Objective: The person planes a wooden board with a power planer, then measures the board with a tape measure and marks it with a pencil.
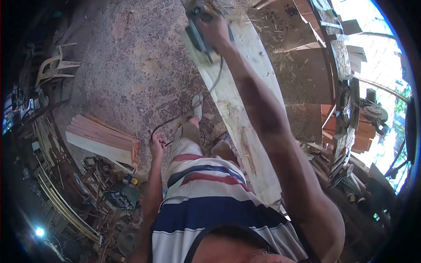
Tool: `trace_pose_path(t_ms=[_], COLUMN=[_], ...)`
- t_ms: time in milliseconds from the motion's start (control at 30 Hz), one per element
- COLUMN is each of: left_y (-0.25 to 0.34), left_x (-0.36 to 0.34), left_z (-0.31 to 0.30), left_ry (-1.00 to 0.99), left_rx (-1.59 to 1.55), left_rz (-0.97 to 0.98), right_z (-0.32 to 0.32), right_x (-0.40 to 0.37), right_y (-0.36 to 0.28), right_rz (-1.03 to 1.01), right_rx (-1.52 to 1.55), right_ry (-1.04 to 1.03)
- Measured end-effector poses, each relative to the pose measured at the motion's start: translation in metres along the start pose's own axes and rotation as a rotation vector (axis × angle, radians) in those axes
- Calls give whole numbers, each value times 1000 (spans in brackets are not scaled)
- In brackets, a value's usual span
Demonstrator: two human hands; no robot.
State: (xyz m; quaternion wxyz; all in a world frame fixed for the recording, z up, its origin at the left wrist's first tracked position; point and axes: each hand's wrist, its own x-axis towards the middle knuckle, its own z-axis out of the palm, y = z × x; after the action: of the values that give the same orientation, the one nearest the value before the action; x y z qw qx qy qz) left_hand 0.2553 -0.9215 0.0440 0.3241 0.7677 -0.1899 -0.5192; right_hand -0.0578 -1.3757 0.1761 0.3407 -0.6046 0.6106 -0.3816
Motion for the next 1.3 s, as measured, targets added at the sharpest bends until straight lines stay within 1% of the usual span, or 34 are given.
trace_pose_path(t_ms=[100, 167, 200, 233, 267, 300, 333, 367, 400, 433, 467, 500, 600, 633, 700, 767, 800, 833, 867, 933, 1033, 1067, 1133, 1200, 1233, 1267, 1300], left_y=[15, -3, -9, -7, -6, -7, -14, -26, -32, -26, -16, -8, 2, 12, 34, 49, 54, 47, 27, -29, 15, 11, -7, -24, -30, -19, 11], left_x=[-5, -5, -3, -4, -8, -11, -9, -3, 1, 1, -1, 1, 12, 10, 4, -8, -8, -4, 2, 23, -10, -11, -9, 1, 0, -7, -15], left_z=[-3, -13, -16, -19, -22, -24, -30, -38, -40, -37, -33, -25, 4, 14, 26, 30, 32, 30, 21, -3, 8, 6, -2, -4, -6, -6, 4], left_ry=[-44, -16, -9, -29, -48, -61, -79, -96, -107, -119, -132, -143, -34, -34, -28, -43, -51, -64, -77, -141, -35, -34, -32, -49, -56, -55, -55], left_rx=[111, 122, 118, 116, 113, 107, 187, 271, 355, 447, 543, 637, 645, 656, 672, 543, 476, 394, 313, 124, 113, 125, 157, 153, 157, 173, 185], left_rz=[1, 11, 24, 19, 10, -2, 26, 51, 78, 76, 69, 68, 164, 208, 300, 142, 70, 63, 56, 42, -76, -66, -44, -5, 6, 6, 16], right_z=[4, -5, -19, -37, -54, -79, -95, -112, -125, -146, -160, -166, -163, -160, -142, -120, -113, -108, -99, -84, -68, -63, -48, -43, -39, -39, -51], right_x=[19, 20, 0, -40, -86, -136, -194, -252, -306, -346, -384, -402, -409, -397, -344, -289, -255, -221, -192, -143, -83, -63, -26, 10, 24, 33, 33], right_y=[7, 10, 14, 20, 30, 31, 31, 42, 54, 35, 25, 24, 31, 29, 36, 46, 34, 20, 18, 21, 19, 19, 28, 22, 18, 12, -5], right_rz=[-5, 1, -6, -15, 55, 94, 61, 85, 249, 359, 422, 478, 469, 432, 351, 278, 261, 240, 216, 191, 205, 213, 96, -18, -40, -62, 37], right_rx=[-50, -101, -68, -37, 18, -11, -37, -41, 28, 47, 23, 0, 29, 27, 23, 28, 9, -11, -5, -5, -11, -11, -8, -63, -30, 3, 62], right_ry=[23, 41, 25, 9, 21, -42, 43, 23, 20, 10, 5, 2, 38, 50, 75, 79, 78, 74, 72, 66, 57, 56, 112, 105, 140, 179, 123])
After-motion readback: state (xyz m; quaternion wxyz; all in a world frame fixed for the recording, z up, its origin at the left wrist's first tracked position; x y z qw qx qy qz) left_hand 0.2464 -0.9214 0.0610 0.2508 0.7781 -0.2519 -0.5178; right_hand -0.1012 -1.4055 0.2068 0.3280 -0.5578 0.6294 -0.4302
